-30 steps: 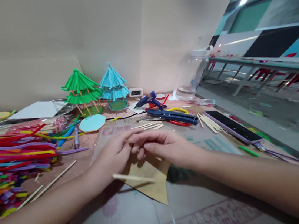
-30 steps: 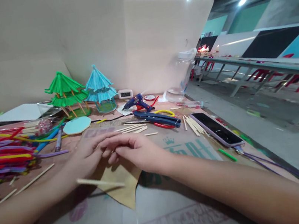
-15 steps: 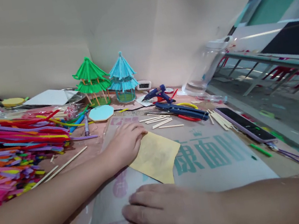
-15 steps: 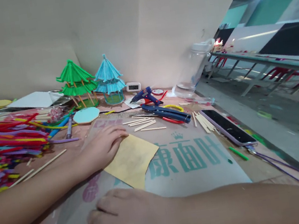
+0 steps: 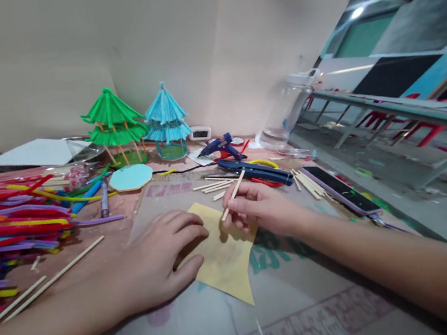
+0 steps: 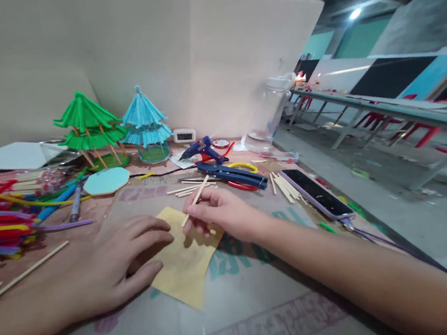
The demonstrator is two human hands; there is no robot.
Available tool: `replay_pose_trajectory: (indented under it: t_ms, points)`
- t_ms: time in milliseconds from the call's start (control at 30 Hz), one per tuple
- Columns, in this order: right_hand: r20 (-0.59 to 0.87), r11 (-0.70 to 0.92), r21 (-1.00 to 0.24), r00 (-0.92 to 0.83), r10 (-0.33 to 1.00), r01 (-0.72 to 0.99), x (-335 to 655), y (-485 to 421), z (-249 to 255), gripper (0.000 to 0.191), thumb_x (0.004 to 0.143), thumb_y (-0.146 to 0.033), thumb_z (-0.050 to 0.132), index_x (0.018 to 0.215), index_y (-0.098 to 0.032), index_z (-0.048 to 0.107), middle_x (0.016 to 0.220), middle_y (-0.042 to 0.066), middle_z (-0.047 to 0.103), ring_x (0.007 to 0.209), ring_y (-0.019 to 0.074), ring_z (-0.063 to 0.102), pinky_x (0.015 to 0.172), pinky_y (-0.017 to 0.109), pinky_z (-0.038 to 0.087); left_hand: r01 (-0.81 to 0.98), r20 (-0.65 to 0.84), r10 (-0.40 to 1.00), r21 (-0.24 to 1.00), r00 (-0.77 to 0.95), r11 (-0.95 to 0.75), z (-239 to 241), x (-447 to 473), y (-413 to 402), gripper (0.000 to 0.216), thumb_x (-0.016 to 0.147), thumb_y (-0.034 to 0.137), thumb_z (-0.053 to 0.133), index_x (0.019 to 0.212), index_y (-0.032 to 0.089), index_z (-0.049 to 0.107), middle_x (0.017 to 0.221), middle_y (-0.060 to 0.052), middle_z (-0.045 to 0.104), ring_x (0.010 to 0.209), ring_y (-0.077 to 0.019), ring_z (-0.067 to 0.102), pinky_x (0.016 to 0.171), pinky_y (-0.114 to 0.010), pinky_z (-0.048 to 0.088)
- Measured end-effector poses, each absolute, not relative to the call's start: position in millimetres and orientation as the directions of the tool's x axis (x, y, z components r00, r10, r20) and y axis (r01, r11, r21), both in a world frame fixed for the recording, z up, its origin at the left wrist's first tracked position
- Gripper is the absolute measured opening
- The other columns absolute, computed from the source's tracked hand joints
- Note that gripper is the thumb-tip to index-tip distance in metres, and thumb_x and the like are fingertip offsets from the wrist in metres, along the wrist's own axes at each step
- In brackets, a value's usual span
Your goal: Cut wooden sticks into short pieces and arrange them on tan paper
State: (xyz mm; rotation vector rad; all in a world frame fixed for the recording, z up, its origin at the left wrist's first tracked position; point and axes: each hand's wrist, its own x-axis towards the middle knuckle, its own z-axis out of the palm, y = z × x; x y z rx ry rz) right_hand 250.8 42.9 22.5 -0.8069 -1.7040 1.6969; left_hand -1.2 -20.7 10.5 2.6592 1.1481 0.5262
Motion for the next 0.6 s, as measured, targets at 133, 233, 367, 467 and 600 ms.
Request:
replay_pose_trajectory:
  t_ms: [133,233,367,467,600]
  points:
    - [-0.062,-0.131,-0.989,-0.632,0.772,-0.063,252,47,1,0.039,0.084,-0.049,0.082,0.090,-0.018,0.060,0.075,0.003,0.076,0.050,0.0070,0.055,0.048,0.018,0.045,0.659,0.278,0.726,0.304,0.630,-0.688,-3,1,-18,0.036,0.095,0.034,0.056,0.128,0.028,0.068,0.128,-0.009,0.067,0.120,-0.0304,0.061,0.102,-0.046,0.052]
    - [-0.065,-0.122,-0.991,-0.629,0.775,-0.048,251,42,2,0.040,0.083,-0.051,0.083,0.088,-0.018,0.060,0.072,0.001,0.075,0.050,0.0067,0.056,0.050,0.018,0.045,0.646,0.320,0.704,0.281,0.634,-0.710,-6,1,-16,0.034,0.095,0.038,0.058,0.126,0.028,0.070,0.129,-0.010,0.068,0.119,-0.0312,0.062,0.102,-0.048,0.053]
    - [-0.012,0.003,-1.000,-0.597,0.802,0.024,249,35,9,0.039,0.086,-0.052,0.080,0.089,-0.018,0.060,0.072,-0.001,0.070,0.055,0.0071,0.056,0.053,0.019,0.044,0.616,0.335,0.669,0.263,0.664,-0.743,-1,0,-20,0.036,0.096,0.043,0.059,0.125,0.023,0.070,0.135,-0.012,0.068,0.125,-0.0331,0.062,0.107,-0.051,0.052]
    - [0.092,0.144,-0.989,-0.579,0.810,0.044,247,31,10,0.031,0.090,-0.042,0.078,0.091,-0.019,0.058,0.077,-0.003,0.065,0.066,0.0087,0.061,0.059,0.020,0.046,0.613,0.324,0.658,0.242,0.679,-0.752,5,-1,-25,0.037,0.096,0.041,0.058,0.125,0.020,0.069,0.132,-0.012,0.070,0.122,-0.0318,0.064,0.105,-0.050,0.055]
    - [0.139,0.259,-0.958,-0.586,0.798,0.124,249,29,8,0.019,0.095,-0.032,0.069,0.090,-0.021,0.055,0.076,-0.003,0.065,0.067,0.0111,0.063,0.062,0.023,0.047,0.633,0.263,0.646,0.144,0.717,-0.761,12,-3,-26,0.044,0.096,0.046,0.059,0.133,0.024,0.068,0.134,-0.010,0.070,0.119,-0.0307,0.067,0.101,-0.046,0.058]
